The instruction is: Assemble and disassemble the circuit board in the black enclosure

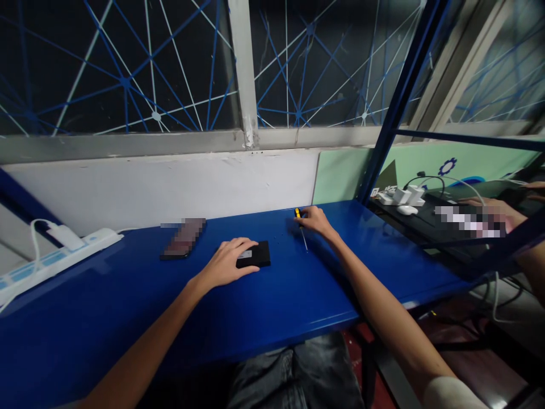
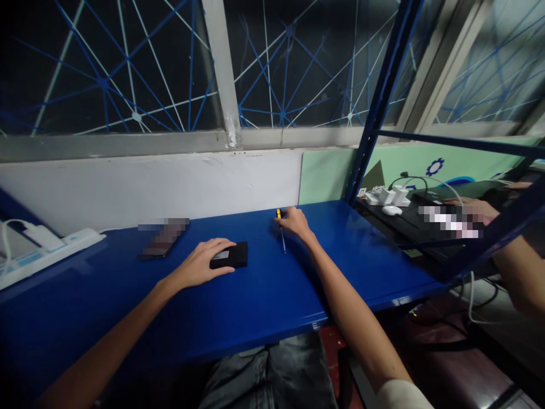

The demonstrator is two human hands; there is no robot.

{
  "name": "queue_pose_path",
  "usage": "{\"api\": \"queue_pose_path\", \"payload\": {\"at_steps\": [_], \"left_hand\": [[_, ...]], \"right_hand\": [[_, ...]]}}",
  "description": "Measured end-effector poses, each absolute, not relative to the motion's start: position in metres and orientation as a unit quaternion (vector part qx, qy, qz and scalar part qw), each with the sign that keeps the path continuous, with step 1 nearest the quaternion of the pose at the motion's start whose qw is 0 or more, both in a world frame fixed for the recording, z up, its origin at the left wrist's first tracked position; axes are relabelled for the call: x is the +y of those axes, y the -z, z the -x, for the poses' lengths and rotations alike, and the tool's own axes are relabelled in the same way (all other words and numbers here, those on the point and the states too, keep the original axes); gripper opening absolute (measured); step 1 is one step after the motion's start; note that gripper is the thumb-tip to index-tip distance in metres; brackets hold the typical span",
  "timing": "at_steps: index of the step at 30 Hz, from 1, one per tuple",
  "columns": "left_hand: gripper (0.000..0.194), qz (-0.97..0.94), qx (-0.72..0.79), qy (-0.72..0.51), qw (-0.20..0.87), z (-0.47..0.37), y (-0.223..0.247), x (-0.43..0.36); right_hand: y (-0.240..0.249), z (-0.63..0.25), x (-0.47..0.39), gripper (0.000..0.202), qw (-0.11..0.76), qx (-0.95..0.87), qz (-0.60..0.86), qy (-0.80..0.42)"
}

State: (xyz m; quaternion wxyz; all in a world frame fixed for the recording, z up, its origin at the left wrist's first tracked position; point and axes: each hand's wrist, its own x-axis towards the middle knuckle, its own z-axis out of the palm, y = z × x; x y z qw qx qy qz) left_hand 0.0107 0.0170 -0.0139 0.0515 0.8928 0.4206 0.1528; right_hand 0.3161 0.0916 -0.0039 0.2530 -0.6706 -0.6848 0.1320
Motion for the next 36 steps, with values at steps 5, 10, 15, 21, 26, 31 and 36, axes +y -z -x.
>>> {"api": "queue_pose_path", "payload": {"at_steps": [5,10,15,21,26,31,36], "left_hand": [[0.053,-0.893,0.42,-0.16,0.019,-0.015,0.024,0.017],[0.048,-0.897,0.41,-0.168,0.007,-0.016,0.025,0.017],[0.048,-0.896,0.41,-0.171,0.017,-0.015,0.026,0.018],[0.047,-0.895,0.407,-0.186,0.008,-0.018,0.022,0.015],[0.028,-0.872,0.399,-0.282,-0.021,-0.027,0.018,0.012],[0.02,-0.849,0.401,-0.342,-0.017,-0.031,0.017,0.01],[0.019,-0.845,0.408,-0.346,-0.005,-0.029,0.02,0.012]], "right_hand": [[-0.004,-0.302,0.085,0.041,0.525,-0.644,0.502,-0.24],[0.001,-0.285,0.081,0.044,0.588,-0.633,0.418,-0.28],[0.006,-0.279,0.08,0.041,0.571,-0.647,0.429,-0.269],[0.002,-0.28,0.078,0.037,0.559,-0.65,0.456,-0.239],[-0.002,-0.276,0.072,0.04,0.594,-0.618,0.428,-0.288],[-0.007,-0.261,0.061,0.041,0.617,-0.587,0.373,-0.369],[-0.014,-0.246,0.049,0.04,0.63,-0.554,0.329,-0.433]]}}
